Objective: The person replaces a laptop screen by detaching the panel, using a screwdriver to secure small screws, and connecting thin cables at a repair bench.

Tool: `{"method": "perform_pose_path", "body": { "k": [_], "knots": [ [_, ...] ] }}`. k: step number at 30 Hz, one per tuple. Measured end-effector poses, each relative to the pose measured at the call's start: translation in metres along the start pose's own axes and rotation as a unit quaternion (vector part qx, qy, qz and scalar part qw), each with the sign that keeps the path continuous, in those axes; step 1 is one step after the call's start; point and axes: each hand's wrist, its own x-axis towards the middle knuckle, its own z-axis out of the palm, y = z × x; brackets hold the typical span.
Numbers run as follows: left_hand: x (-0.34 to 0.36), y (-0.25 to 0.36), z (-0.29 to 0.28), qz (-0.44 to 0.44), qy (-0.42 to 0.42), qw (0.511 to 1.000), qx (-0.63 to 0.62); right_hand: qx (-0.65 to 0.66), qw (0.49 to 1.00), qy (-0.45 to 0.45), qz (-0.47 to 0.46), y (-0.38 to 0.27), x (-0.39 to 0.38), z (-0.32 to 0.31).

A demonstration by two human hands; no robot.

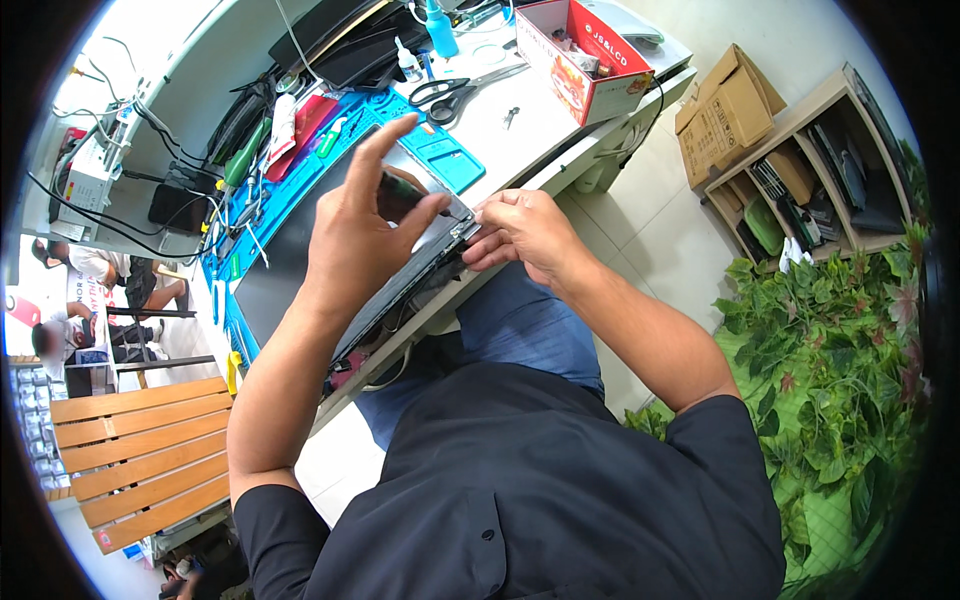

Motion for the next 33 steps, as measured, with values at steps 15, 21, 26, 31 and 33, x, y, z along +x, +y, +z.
{"method": "perform_pose_path", "body": {
  "k": [15,21,26,31,33],
  "knots": [
    [-0.007,-0.011,0.003,0.007,0.014,1.000,-0.019,-0.107,0.992,0.016,-0.073,0.000,-0.006,0.004],
    [-0.006,-0.018,-0.002,0.024,-0.026,0.999,0.040,-0.176,0.976,0.025,-0.127,0.004,-0.006,0.007],
    [-0.002,-0.014,-0.012,0.073,-0.081,0.993,0.041,-0.234,0.962,0.025,-0.139,0.002,-0.009,0.022],
    [0.001,-0.008,-0.010,0.098,-0.094,0.985,0.109,-0.239,0.960,0.004,-0.145,0.006,-0.004,0.011],
    [0.003,-0.009,-0.010,0.110,-0.104,0.981,0.119,-0.234,0.962,0.002,-0.141,0.006,-0.004,0.009]
  ]
}}
